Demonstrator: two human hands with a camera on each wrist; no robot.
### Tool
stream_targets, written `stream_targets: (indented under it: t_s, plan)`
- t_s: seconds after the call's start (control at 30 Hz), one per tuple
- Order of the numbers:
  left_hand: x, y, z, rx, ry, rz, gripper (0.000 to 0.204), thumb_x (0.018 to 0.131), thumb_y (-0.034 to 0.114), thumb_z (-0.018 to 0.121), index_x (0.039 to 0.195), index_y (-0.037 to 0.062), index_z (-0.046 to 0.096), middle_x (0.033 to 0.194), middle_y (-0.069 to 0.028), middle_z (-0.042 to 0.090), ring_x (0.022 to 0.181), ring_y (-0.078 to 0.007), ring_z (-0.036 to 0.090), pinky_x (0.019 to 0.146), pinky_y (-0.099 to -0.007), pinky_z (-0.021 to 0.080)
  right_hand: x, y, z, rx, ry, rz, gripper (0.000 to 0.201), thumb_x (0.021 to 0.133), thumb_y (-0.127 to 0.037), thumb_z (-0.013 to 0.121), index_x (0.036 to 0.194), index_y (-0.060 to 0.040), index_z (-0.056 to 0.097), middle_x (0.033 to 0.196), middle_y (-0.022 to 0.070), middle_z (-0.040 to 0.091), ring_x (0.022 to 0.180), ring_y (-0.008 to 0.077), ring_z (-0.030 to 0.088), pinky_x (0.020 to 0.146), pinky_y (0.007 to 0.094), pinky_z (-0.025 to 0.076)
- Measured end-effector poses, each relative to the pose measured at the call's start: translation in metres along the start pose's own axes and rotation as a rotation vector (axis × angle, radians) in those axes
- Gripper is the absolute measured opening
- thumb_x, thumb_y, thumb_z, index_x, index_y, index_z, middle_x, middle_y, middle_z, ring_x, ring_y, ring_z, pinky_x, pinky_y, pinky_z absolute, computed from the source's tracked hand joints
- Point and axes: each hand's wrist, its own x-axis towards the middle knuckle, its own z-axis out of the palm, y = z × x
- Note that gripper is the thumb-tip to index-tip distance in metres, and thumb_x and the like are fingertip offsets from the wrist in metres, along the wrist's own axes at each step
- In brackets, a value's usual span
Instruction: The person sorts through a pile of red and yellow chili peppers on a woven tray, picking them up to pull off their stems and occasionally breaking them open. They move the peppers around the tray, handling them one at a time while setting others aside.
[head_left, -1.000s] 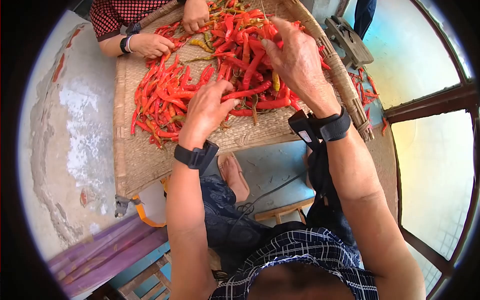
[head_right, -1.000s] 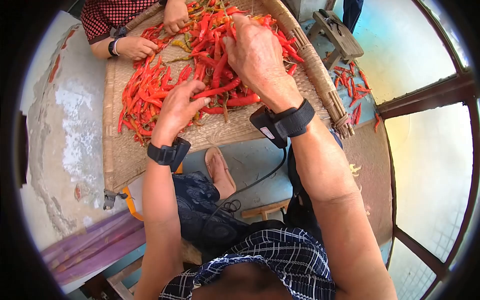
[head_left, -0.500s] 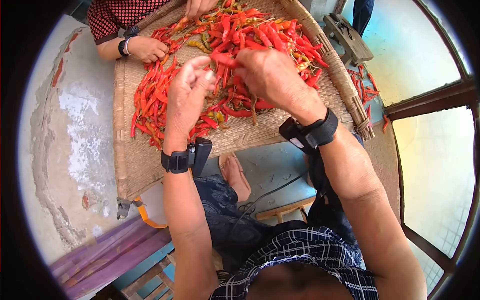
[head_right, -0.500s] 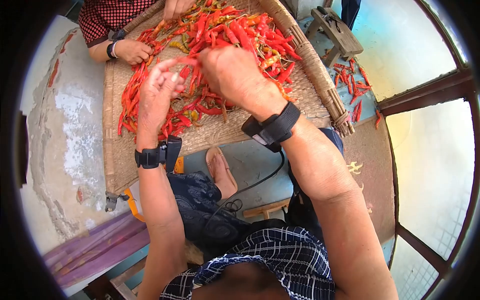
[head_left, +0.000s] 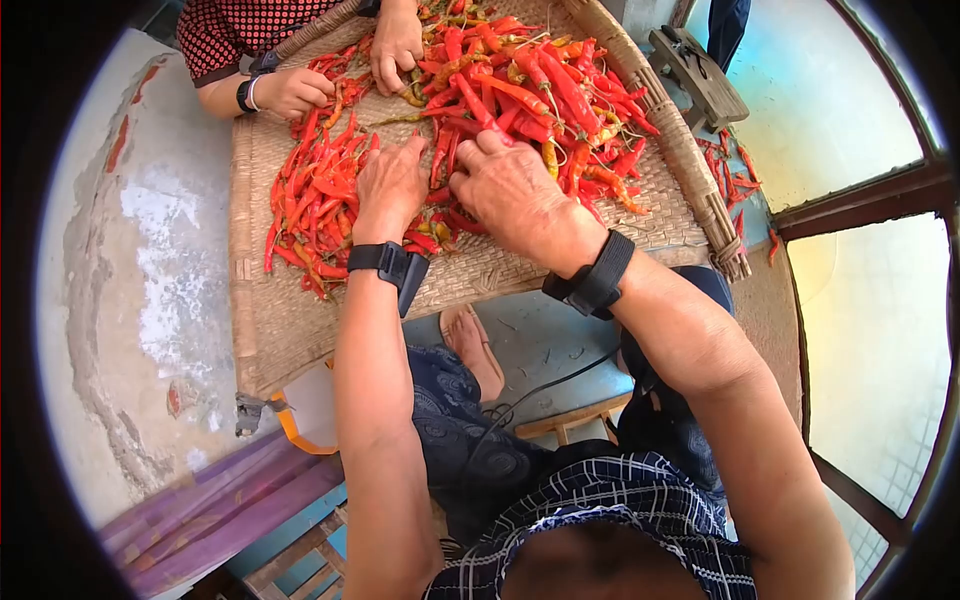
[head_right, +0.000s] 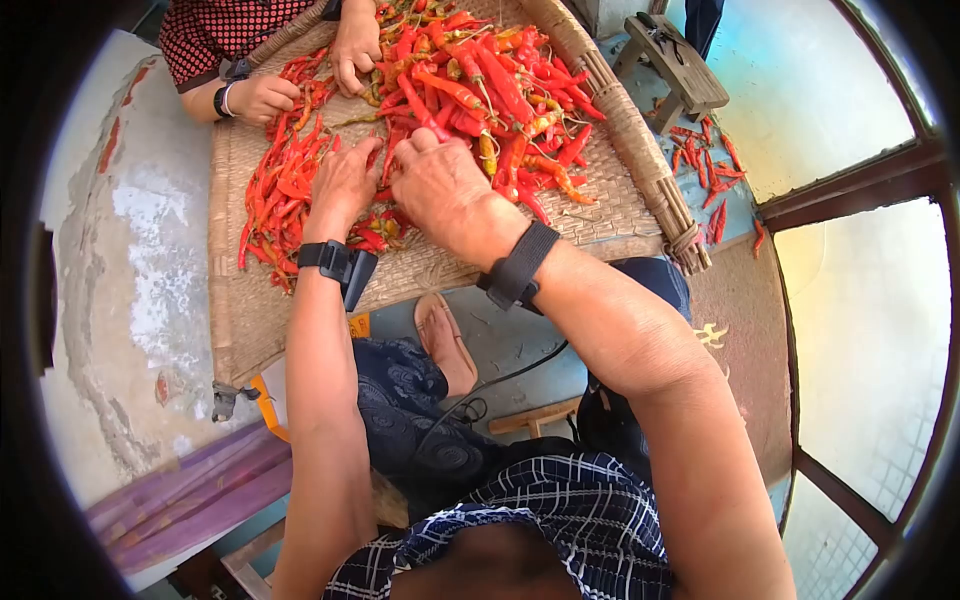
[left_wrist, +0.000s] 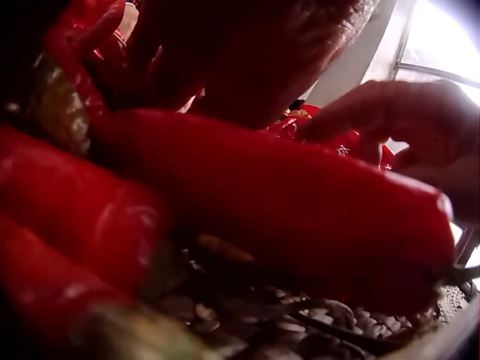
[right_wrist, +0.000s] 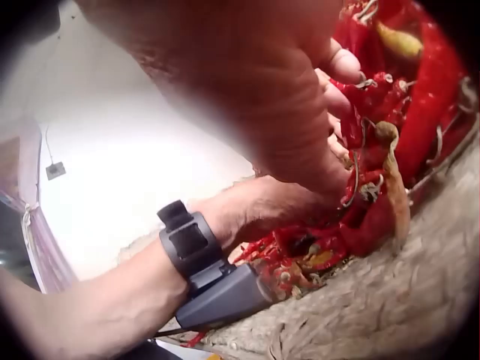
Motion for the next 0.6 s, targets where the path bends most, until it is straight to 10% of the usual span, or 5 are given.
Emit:
stream_targets:
  t_s: [0.33, 0.6]
  plan:
    - [-0.009, -0.011, -0.027, -0.491, 0.046, -0.176, 0.021, 0.079, 0.006, 0.062, 0.099, 0.0043, 0.059, 0.084, -0.0110, 0.065, 0.079, -0.0235, 0.064, 0.071, -0.0344, 0.049, 0.014, 0.051, -0.002, -0.122, 0.113, 0.198, 0.017, 0.078, -0.012, 0.061, 0.094, -0.0078, 0.066, 0.101, 0.0061, 0.061, 0.102, 0.0244, 0.057, 0.073, 0.0347, 0.053]
    - [-0.040, 0.022, -0.056, -0.794, 0.129, -0.029, 0.015, 0.083, 0.002, 0.062, 0.099, 0.0017, 0.059, 0.087, -0.0089, 0.066, 0.081, -0.0184, 0.064, 0.076, -0.0314, 0.051, 0.011, 0.028, -0.008, 0.669, 0.320, 0.125, 0.037, 0.080, -0.014, 0.068, 0.113, -0.0008, 0.059, 0.091, 0.0201, 0.064, 0.082, 0.0371, 0.064, 0.068, 0.0437, 0.052]
